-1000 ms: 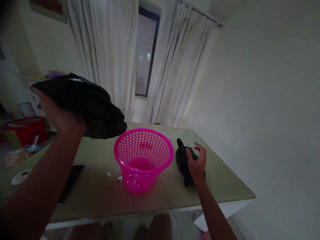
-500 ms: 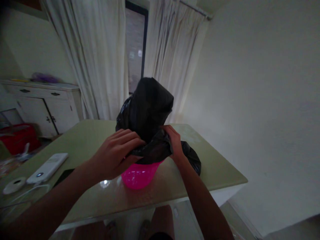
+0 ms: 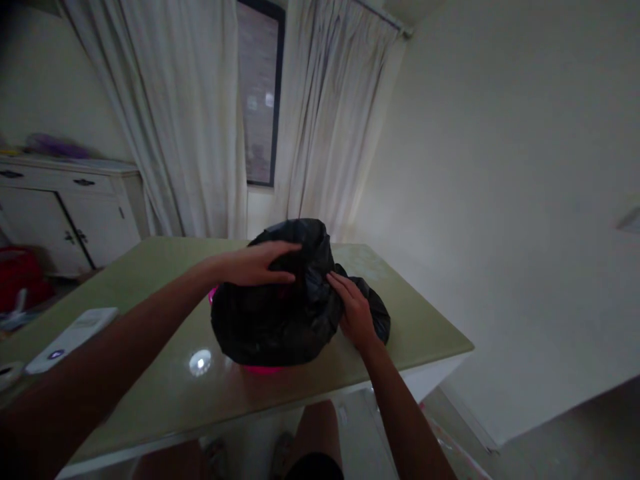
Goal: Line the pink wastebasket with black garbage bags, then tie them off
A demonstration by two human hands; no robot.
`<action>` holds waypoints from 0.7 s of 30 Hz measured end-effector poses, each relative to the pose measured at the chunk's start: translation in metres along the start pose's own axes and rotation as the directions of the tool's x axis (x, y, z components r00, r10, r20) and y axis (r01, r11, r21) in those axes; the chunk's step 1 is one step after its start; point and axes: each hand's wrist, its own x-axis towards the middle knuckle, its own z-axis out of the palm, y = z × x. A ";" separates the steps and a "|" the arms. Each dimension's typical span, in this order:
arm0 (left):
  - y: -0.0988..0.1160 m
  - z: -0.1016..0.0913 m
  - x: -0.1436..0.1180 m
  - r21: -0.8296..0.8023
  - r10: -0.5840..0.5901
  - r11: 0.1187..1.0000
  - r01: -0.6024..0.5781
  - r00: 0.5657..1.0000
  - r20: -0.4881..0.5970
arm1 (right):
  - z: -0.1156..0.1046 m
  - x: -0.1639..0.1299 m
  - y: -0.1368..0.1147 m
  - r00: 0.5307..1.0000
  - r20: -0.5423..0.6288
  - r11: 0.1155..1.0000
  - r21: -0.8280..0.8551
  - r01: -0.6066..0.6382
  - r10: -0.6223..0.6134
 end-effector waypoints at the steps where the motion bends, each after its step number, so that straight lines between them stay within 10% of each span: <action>1: -0.003 0.005 0.010 -0.008 0.001 1.000 0.002 0.961 0.278 | 0.005 -0.002 0.005 0.998 -0.029 0.999 -0.007 -0.050 0.050; 3: -0.006 0.010 0.018 0.009 -0.010 1.000 0.006 0.852 0.523 | 0.017 -0.010 0.018 0.985 -0.081 0.988 0.011 -0.151 0.152; 4: -0.007 0.010 0.016 0.020 -0.016 1.000 0.008 0.879 0.477 | 0.023 -0.015 0.024 0.976 -0.092 0.980 0.036 -0.194 0.196; 7: -0.015 0.005 -0.007 -0.011 -0.060 0.998 0.059 0.996 -0.060 | 0.037 -0.032 0.036 0.953 -0.079 0.951 0.135 -0.280 0.292; 10: -0.037 0.005 -0.040 0.062 -0.235 0.957 0.284 0.880 -0.412 | 0.047 -0.039 0.042 0.928 -0.111 0.921 0.211 -0.328 0.356; 16: -0.074 0.024 -0.071 0.206 -0.378 0.868 0.451 0.871 -0.314 | 0.073 -0.014 0.046 0.901 -0.154 0.874 0.353 -0.334 0.407; 21: -0.082 0.028 -0.079 -0.144 -0.467 0.882 0.450 0.783 -0.412 | 0.098 0.007 0.050 0.895 -0.115 0.839 0.416 -0.351 0.431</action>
